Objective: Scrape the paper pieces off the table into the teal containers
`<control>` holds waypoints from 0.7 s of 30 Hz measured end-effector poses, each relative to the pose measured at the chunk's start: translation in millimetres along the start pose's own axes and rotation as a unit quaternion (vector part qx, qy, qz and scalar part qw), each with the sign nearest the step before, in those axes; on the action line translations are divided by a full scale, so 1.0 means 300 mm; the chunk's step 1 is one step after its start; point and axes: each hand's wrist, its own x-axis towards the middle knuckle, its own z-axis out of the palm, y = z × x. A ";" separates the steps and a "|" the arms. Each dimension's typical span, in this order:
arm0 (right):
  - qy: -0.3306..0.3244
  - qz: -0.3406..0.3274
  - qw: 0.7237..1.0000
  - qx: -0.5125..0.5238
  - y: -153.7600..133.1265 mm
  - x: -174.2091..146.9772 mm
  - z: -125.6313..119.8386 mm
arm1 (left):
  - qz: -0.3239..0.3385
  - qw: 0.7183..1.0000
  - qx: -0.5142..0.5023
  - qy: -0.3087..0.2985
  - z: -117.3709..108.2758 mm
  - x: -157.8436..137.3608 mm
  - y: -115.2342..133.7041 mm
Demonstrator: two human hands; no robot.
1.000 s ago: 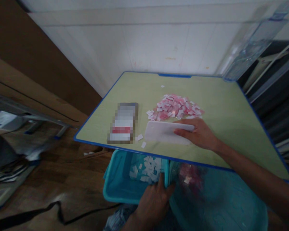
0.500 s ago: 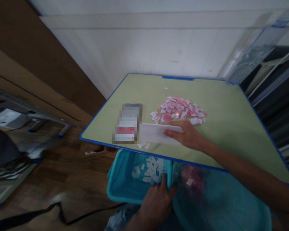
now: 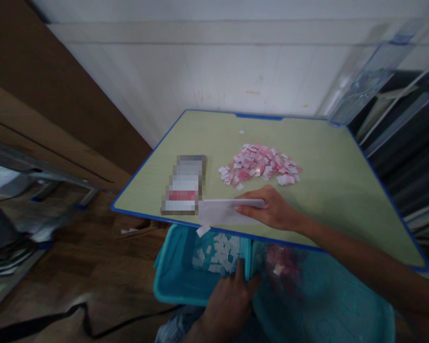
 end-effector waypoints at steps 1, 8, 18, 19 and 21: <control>-0.004 -0.001 1.000 0.005 0.000 -0.001 -0.001 | -0.001 1.000 0.001 -0.001 0.001 0.001 0.000; -0.029 -0.010 0.999 0.044 -0.005 0.004 -0.023 | -0.006 1.000 0.000 -0.012 0.006 0.002 -0.001; 0.170 0.145 0.975 -0.002 0.048 -0.066 -0.254 | -0.011 1.000 -0.005 -0.020 0.000 -0.001 -0.004; 0.181 0.167 0.969 -0.010 0.063 -0.088 -0.274 | -0.014 1.000 -0.005 -0.022 0.000 -0.001 -0.004; 0.202 0.193 0.960 -0.016 0.092 -0.131 -0.307 | -0.015 1.000 -0.003 -0.020 -0.001 -0.001 -0.003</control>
